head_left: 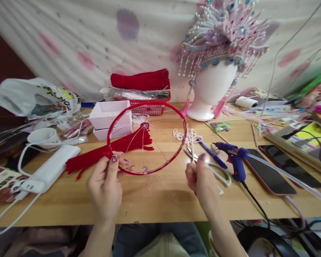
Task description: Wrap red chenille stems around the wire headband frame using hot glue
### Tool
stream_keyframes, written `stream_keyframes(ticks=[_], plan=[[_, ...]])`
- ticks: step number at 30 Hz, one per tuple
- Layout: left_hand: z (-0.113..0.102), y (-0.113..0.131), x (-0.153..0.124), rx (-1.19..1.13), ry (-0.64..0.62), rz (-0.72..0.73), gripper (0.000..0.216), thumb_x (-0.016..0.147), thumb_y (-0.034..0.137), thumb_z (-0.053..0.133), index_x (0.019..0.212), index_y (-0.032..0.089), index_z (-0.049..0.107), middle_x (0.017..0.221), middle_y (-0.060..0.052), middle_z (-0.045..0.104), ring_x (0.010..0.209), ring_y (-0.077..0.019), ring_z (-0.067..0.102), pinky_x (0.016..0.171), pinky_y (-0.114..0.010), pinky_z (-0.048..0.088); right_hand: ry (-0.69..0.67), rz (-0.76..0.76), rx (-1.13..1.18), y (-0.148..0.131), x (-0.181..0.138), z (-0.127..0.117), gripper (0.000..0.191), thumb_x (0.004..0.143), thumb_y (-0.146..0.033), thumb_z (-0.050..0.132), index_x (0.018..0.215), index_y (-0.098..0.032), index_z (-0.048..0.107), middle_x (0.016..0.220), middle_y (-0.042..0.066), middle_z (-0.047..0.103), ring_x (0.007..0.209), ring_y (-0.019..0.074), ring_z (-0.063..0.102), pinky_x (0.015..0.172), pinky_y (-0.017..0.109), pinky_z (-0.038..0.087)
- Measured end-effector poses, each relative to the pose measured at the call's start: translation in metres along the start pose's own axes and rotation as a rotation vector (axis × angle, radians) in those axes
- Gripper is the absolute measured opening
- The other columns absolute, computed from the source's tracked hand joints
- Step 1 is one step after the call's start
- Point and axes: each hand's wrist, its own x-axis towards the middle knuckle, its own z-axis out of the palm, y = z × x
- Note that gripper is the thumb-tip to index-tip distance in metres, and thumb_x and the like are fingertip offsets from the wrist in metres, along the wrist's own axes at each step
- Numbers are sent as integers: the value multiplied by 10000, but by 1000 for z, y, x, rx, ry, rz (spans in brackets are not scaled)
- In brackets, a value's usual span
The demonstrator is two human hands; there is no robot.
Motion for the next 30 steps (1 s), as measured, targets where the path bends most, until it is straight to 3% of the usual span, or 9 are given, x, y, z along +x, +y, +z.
stream_keyframes(ticks=[3, 6, 9, 13, 18, 23, 30], plan=[[12, 1, -13, -116, 24, -68, 248, 739, 385, 874, 800, 171, 763, 676, 27, 680, 603, -92, 658, 588, -182, 636, -110, 87, 36, 11, -13, 13, 592, 863, -778, 548, 839, -194, 646, 499, -82, 411, 393, 82, 323, 372, 224, 246], [21, 1, -25, -203, 23, -151, 243, 732, 379, 886, 796, 180, 761, 669, 32, 691, 606, -93, 680, 621, -194, 643, -121, 65, 180, 12, -18, 20, 580, 880, -735, 571, 1109, -204, 615, 550, -89, 470, 400, 88, 362, 364, 208, 297], [23, -2, -32, -224, -20, -202, 220, 756, 380, 872, 791, 191, 765, 697, 21, 715, 638, -114, 712, 646, -215, 649, -19, -57, 167, 9, -17, 17, 487, 924, -667, 576, 1045, -200, 641, 563, -71, 501, 429, 83, 429, 392, 193, 352], [17, -8, -33, -162, -79, -162, 203, 805, 391, 835, 774, 200, 770, 763, 5, 735, 722, -145, 744, 717, -246, 652, 38, -163, 116, 8, -15, 9, 387, 955, -575, 603, 930, -195, 672, 576, -54, 528, 445, 70, 471, 407, 175, 379], [1, -18, -30, 14, -72, -171, 228, 768, 385, 868, 902, 213, 803, 894, -28, 784, 873, -171, 760, 809, -229, 628, 81, -251, 50, 5, -17, 3, 306, 996, -479, 585, 915, -203, 689, 568, -50, 544, 453, 66, 487, 424, 160, 405], [-4, -19, -30, 42, -104, -299, 349, 744, 415, 877, 978, 172, 790, 808, -46, 785, 744, -177, 761, 680, -243, 649, 96, -289, -74, 6, -14, -1, 299, 1028, -433, 540, 873, -204, 656, 558, -49, 557, 457, 65, 507, 441, 150, 420], [-1, -17, -31, 8, -103, -347, 332, 750, 442, 863, 867, 152, 750, 758, -55, 773, 716, -209, 764, 607, -276, 650, 116, -249, -81, 15, -13, -4, 309, 1016, -458, 548, 912, -195, 674, 552, -42, 575, 472, 85, 533, 438, 167, 428]])
